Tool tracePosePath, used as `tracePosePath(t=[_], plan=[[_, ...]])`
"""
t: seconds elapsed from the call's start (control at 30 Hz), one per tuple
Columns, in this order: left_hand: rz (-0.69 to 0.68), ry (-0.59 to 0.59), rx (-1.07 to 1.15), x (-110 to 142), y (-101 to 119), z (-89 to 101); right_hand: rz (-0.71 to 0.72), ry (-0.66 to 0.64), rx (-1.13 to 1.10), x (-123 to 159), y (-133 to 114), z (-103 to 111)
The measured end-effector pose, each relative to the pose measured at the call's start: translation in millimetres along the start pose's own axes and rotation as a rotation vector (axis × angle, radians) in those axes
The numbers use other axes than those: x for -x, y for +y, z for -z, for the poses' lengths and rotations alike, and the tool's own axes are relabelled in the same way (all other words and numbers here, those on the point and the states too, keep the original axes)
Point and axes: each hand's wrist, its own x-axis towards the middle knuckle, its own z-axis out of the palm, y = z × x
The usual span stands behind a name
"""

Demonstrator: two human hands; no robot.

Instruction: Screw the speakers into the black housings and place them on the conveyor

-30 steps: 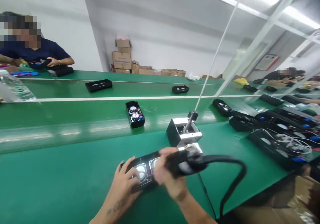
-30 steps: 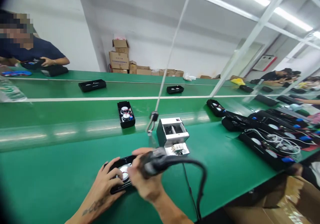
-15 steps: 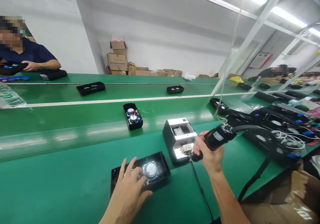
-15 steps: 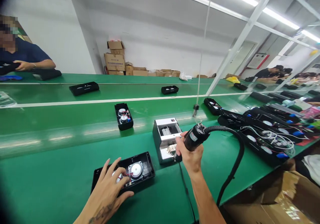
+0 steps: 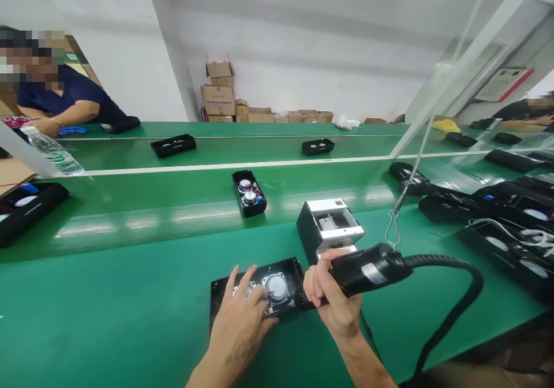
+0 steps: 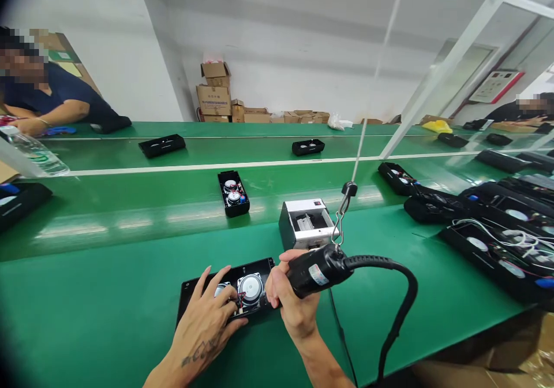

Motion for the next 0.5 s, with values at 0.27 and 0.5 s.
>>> tracePosePath(t=[0.27,0.5], plan=[[0.002,0.02,0.011,2.1,0.1,-3.7,-0.02,-0.043,-0.007,6.5,10.4,-2.9],[-0.002,0.016,-0.017,0.8,3.0,-3.4,-0.063,-0.11,0.129,24.5,23.0,-2.3]])
